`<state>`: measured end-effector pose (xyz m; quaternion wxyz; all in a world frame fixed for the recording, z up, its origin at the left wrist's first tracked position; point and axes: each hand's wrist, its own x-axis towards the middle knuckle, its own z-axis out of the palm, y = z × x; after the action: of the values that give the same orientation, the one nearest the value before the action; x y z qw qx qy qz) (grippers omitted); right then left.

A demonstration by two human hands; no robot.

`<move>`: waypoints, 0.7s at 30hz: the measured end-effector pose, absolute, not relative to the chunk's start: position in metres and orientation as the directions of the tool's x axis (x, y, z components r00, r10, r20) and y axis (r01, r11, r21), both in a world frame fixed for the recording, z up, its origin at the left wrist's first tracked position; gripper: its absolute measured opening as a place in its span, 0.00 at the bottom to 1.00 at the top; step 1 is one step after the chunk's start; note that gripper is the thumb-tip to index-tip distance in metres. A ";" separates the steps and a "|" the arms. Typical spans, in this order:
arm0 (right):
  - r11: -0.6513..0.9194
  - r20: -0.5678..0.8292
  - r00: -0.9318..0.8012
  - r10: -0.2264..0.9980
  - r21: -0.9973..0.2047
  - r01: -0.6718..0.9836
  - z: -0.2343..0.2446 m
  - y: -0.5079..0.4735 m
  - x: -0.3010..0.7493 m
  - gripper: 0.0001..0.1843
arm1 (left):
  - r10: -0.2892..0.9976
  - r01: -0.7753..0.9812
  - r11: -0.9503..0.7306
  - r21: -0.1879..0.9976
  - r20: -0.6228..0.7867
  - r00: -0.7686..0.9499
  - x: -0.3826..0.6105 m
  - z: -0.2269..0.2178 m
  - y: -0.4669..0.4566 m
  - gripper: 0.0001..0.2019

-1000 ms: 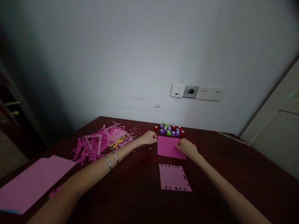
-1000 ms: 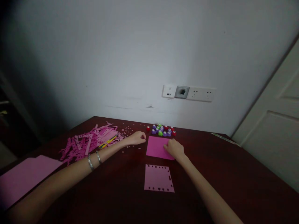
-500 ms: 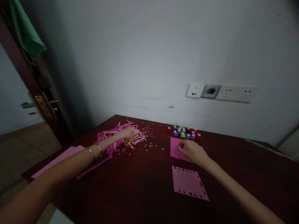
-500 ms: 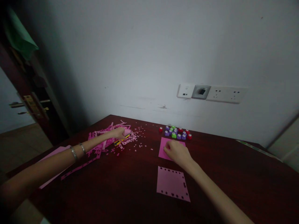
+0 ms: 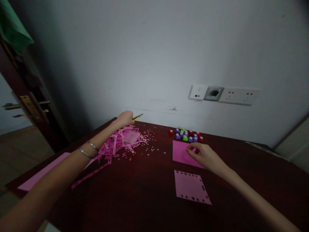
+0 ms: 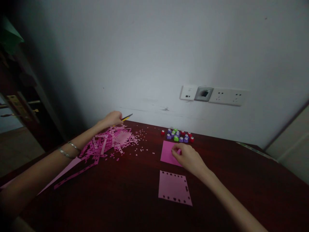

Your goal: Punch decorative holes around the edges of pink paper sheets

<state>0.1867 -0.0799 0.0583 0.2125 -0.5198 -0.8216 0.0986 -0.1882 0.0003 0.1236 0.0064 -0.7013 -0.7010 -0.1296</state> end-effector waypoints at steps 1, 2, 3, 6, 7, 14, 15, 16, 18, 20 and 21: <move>0.445 0.257 -0.368 0.894 -0.393 0.805 0.060 -0.080 0.190 0.12 | 0.967 0.989 -0.019 0.146 0.253 -0.019 -0.189 0.133 -0.003 0.08; 0.445 0.265 -0.364 0.893 -0.402 0.800 0.061 -0.080 0.192 0.12 | 0.952 0.992 -0.020 0.124 0.306 -0.019 -0.191 0.141 -0.005 0.10; 0.446 0.270 -0.361 0.893 -0.409 0.796 0.061 -0.079 0.195 0.12 | 0.940 0.994 -0.017 0.104 0.340 -0.019 -0.193 0.148 -0.007 0.11; 0.449 0.281 -0.357 0.891 -0.423 0.787 0.061 -0.079 0.203 0.12 | 0.962 0.983 -0.026 0.181 0.271 -0.024 -0.203 0.158 -0.006 0.11; 0.451 0.286 -0.356 0.890 -0.425 0.785 0.061 -0.079 0.205 0.12 | 0.977 0.971 -0.030 0.235 0.212 -0.021 -0.207 0.159 -0.004 0.10; 0.463 0.299 -0.360 0.884 -0.440 0.770 0.058 -0.081 0.208 0.13 | 0.999 0.885 -0.042 0.463 0.039 0.027 -0.227 0.158 0.004 0.14; 0.466 0.299 -0.363 0.883 -0.448 0.763 0.058 -0.082 0.206 0.12 | 0.998 0.870 -0.045 0.491 0.055 0.021 -0.228 0.157 0.006 0.15; 0.471 0.300 -0.367 0.880 -0.461 0.752 0.058 -0.082 0.204 0.12 | 0.997 0.851 -0.051 0.523 0.080 0.011 -0.226 0.156 0.009 0.15; 0.486 0.312 -0.374 0.873 -0.504 0.714 0.058 -0.081 0.197 0.12 | 0.990 0.811 -0.076 0.580 0.142 -0.009 -0.217 0.153 0.013 0.14; 0.504 0.338 -0.374 0.864 -0.572 0.647 0.058 -0.079 0.187 0.11 | 0.980 0.764 -0.134 0.631 0.200 0.007 -0.194 0.148 0.015 0.12; 0.510 0.355 -0.367 0.860 -0.617 0.599 0.059 -0.077 0.181 0.11 | 0.974 0.723 -0.183 0.667 0.223 0.041 -0.177 0.144 0.014 0.12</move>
<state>0.1806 -0.0770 0.0594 0.3318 -0.4541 -0.8032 0.1963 -0.1775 0.0139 0.1440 -0.1915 -0.6957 -0.6097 -0.3281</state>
